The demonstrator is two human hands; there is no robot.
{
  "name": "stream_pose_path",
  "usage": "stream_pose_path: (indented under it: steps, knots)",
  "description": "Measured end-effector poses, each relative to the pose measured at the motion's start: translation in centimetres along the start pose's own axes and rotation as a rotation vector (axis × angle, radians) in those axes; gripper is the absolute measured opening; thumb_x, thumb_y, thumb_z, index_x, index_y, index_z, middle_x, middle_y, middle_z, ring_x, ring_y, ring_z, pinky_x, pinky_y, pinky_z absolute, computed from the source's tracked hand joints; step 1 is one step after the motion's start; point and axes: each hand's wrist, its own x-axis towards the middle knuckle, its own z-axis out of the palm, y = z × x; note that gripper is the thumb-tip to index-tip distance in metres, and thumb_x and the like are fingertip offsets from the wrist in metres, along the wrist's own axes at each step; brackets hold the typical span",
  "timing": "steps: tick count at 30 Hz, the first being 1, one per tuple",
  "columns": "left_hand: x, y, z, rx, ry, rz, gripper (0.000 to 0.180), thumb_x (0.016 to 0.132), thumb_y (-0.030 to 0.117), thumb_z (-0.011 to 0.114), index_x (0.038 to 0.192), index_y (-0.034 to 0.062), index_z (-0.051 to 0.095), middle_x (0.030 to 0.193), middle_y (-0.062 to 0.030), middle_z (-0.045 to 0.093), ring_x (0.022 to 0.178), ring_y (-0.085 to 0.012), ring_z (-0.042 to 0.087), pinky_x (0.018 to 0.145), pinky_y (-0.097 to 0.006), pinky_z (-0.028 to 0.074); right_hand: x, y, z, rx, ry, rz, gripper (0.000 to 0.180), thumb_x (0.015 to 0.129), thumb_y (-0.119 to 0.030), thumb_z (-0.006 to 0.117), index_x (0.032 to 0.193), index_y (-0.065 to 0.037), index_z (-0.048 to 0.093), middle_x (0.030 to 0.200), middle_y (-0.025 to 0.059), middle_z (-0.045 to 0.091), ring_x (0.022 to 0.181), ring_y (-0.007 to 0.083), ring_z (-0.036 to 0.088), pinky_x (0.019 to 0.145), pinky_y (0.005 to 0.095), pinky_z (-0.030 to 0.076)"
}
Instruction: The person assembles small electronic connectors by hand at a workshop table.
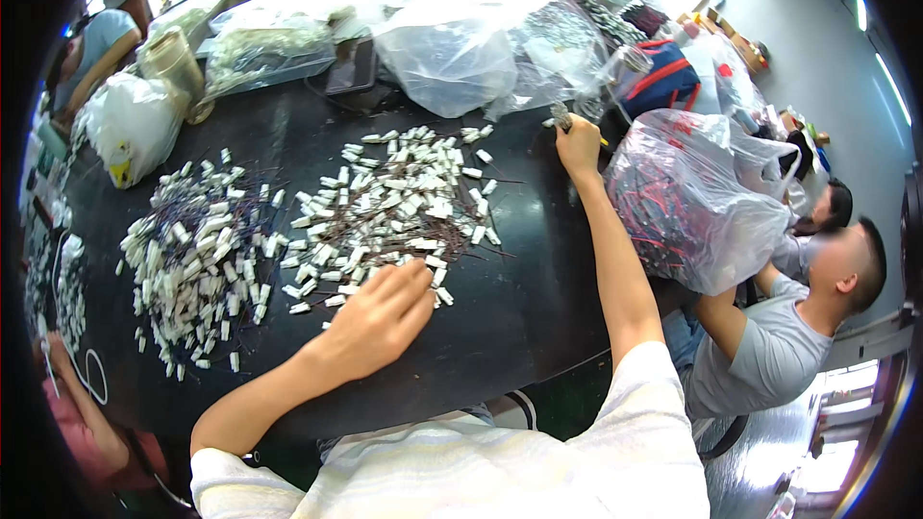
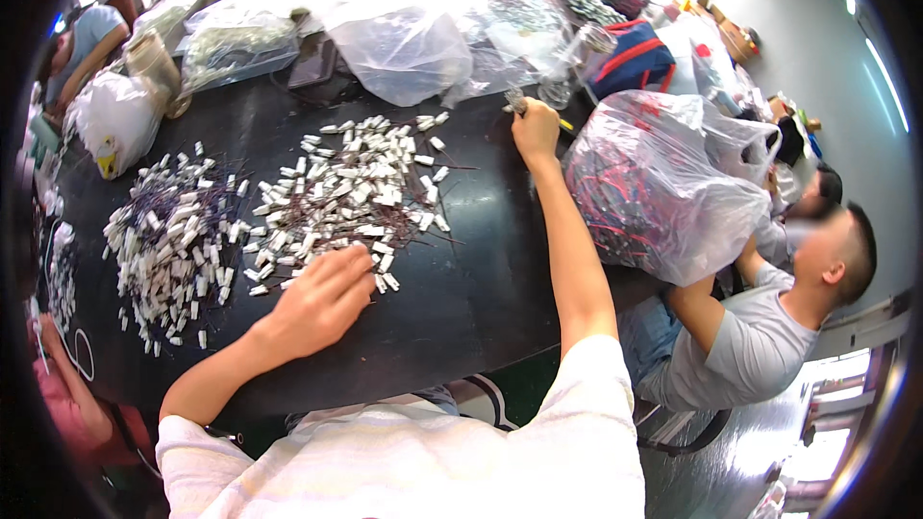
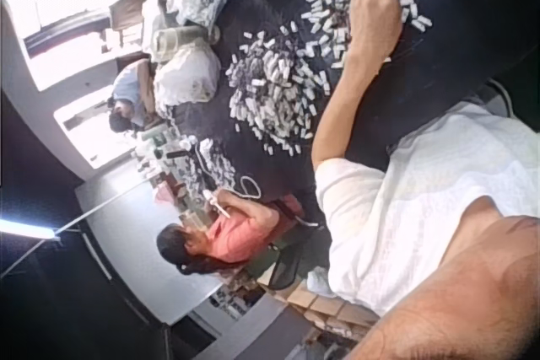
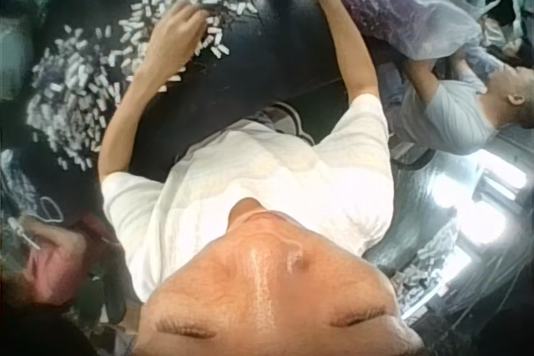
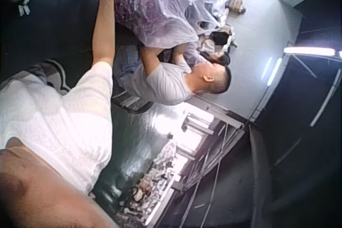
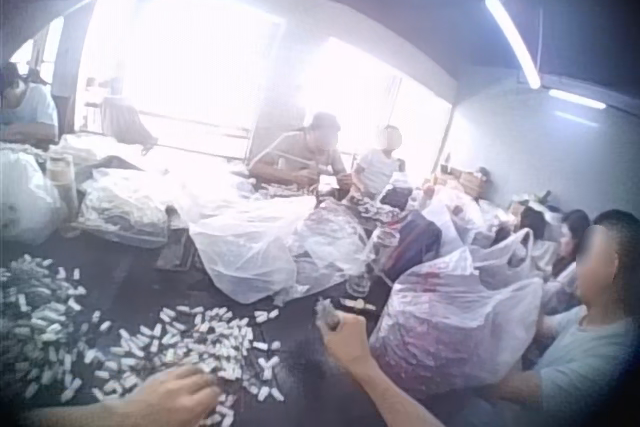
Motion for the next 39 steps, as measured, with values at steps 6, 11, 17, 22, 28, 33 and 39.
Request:
stream_pose_path:
  steps: [6,11,17,22,28,33,39]
  knots:
    - [-5.7,0.9,-0.2,0.158,-0.182,-0.393,0.072,0.072,0.033,0.068,0.132,0.008,0.037,0.139,-0.0216,0.025,0.132,-0.0379,0.019,0.102,-0.061,0.008,-3.9,-4.1,2.2,-0.021,-0.123,-0.158,0.012,0.069,-0.004,0.059,0.081,-0.005,0.06,0.085,0.0131,0.061,0.074,0.036,0.059,0.066,0.0444,0.046]
    - [-5.6,-1.0,1.0,-0.015,-0.102,-0.523,0.075,0.075,0.028,0.067,0.136,0.0073,0.029,0.141,-0.0229,0.019,0.133,-0.0386,0.014,0.104,-0.054,0.01,-7.2,-9.6,0.2,0.239,-0.15,-0.221,0.02,0.066,0.002,0.058,0.085,-0.003,0.061,0.091,0.0131,0.062,0.081,0.0341,0.06,0.07,0.0409,0.048]
    - [-4.9,-2.8,0.3,-0.318,0.474,-0.503,0.039,0.08,-0.008,0.047,0.118,0.0007,0.047,0.116,-0.0197,0.052,0.116,-0.0338,0.046,0.097,-0.041,0.035,-7.3,-13.8,-4.7,0.297,0.033,-0.206,0.014,0.071,0.002,0.058,0.084,-0.001,0.061,0.075,0.012,0.061,0.056,0.0278,0.057,0.05,0.033,0.044]
    - [-6.6,-4.6,-2.6,-0.319,0.557,-0.781,0.018,0.082,-0.01,0.044,0.089,-0.0028,0.06,0.099,-0.0138,0.06,0.074,-0.0164,0.061,0.056,-0.026,0.047,-11.5,-20.6,-7.4,1.415,-0.982,0.696,0.008,0.072,-0.003,0.06,0.075,0.0,0.053,0.054,0.0049,0.05,0.033,0.0056,0.033,0.031,0.023,0.02]
    - [-7.9,-4.2,-2.1,-0.073,0.247,-0.621,0.017,0.071,-0.008,0.06,0.086,-0.0009,0.058,0.087,-0.0116,0.059,0.079,-0.0265,0.057,0.068,-0.032,0.046,-13.7,-22.8,-4.4,1.19,-1.04,0.641,0.007,0.074,-0.001,0.06,0.072,0.001,0.053,0.057,0.0043,0.053,0.036,0.0052,0.037,0.032,0.0227,0.023]
    - [-8.7,-4.2,-1.6,-0.119,0.236,-0.629,0.013,0.07,-0.006,0.063,0.08,-0.0003,0.057,0.082,-0.0091,0.058,0.077,-0.0257,0.055,0.064,-0.032,0.044,-13.8,-21.7,-4.2,1.284,-0.902,0.694,0.008,0.074,-0.003,0.063,0.076,0.001,0.056,0.059,0.0023,0.053,0.041,0.0043,0.038,0.035,0.0205,0.024]
    - [-7.9,-2.7,-2.3,-0.533,0.29,-0.914,0.009,0.078,-0.002,0.061,0.086,-0.0008,0.058,0.077,-0.0046,0.058,0.062,-0.0084,0.052,0.052,-0.019,0.039,-14.3,-22.3,-5.8,1.279,-0.972,0.682,0.012,0.074,-0.005,0.066,0.083,0.0,0.061,0.068,0.0019,0.06,0.05,0.0045,0.048,0.042,0.0187,0.035]
